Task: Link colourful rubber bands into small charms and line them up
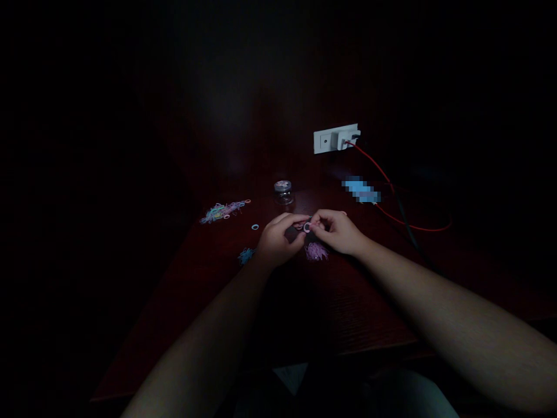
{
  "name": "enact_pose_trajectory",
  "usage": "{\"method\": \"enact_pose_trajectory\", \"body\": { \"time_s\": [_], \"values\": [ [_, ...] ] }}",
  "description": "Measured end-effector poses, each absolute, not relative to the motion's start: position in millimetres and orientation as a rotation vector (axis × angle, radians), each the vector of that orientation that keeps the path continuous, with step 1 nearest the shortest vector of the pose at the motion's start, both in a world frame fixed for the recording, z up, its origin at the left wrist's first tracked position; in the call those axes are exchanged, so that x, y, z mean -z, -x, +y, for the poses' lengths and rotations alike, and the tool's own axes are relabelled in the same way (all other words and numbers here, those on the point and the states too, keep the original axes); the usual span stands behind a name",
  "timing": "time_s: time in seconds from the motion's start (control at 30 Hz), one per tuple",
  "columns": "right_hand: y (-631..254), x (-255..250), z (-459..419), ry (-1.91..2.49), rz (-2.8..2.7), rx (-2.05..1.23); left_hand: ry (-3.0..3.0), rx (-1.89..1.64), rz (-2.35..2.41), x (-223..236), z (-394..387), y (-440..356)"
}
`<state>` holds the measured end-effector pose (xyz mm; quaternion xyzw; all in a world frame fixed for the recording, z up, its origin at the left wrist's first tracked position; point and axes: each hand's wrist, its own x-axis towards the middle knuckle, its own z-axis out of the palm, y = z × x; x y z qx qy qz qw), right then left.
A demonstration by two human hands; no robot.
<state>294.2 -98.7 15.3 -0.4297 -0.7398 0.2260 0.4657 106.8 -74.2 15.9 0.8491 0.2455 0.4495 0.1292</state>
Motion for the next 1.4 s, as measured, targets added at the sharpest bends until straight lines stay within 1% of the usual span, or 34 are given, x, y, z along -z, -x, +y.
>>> {"method": "enact_pose_trajectory", "body": {
  "time_s": [0.13, 0.37, 0.57, 0.83, 1.17, 1.4],
  "values": [
    [-296.5, -15.5, -98.2, 1.06, -1.827, -0.589, -2.499, -1.254, 0.653, -17.4, -74.5, -107.4],
    [-294.7, -17.0, -99.9, 1.073, -1.852, -0.582, -2.503, -1.218, 0.713, -16.3, -75.5, -108.6],
    [-294.6, -21.6, -103.1, 1.09, -1.872, -0.521, -2.475, -1.285, 0.726, -16.0, -74.1, -109.5],
    [-296.7, -19.3, -102.2, 1.018, -1.905, -0.613, -2.397, -1.321, 0.767, -12.4, -73.1, -111.1],
    [-295.7, -17.1, -99.8, 1.025, -1.917, -0.557, -2.388, -1.33, 0.761, -9.4, -71.2, -110.3],
    [-296.0, -15.4, -99.4, 0.999, -1.885, -0.62, -2.387, -1.335, 0.796, -9.6, -71.0, -110.2]
  ]
}}
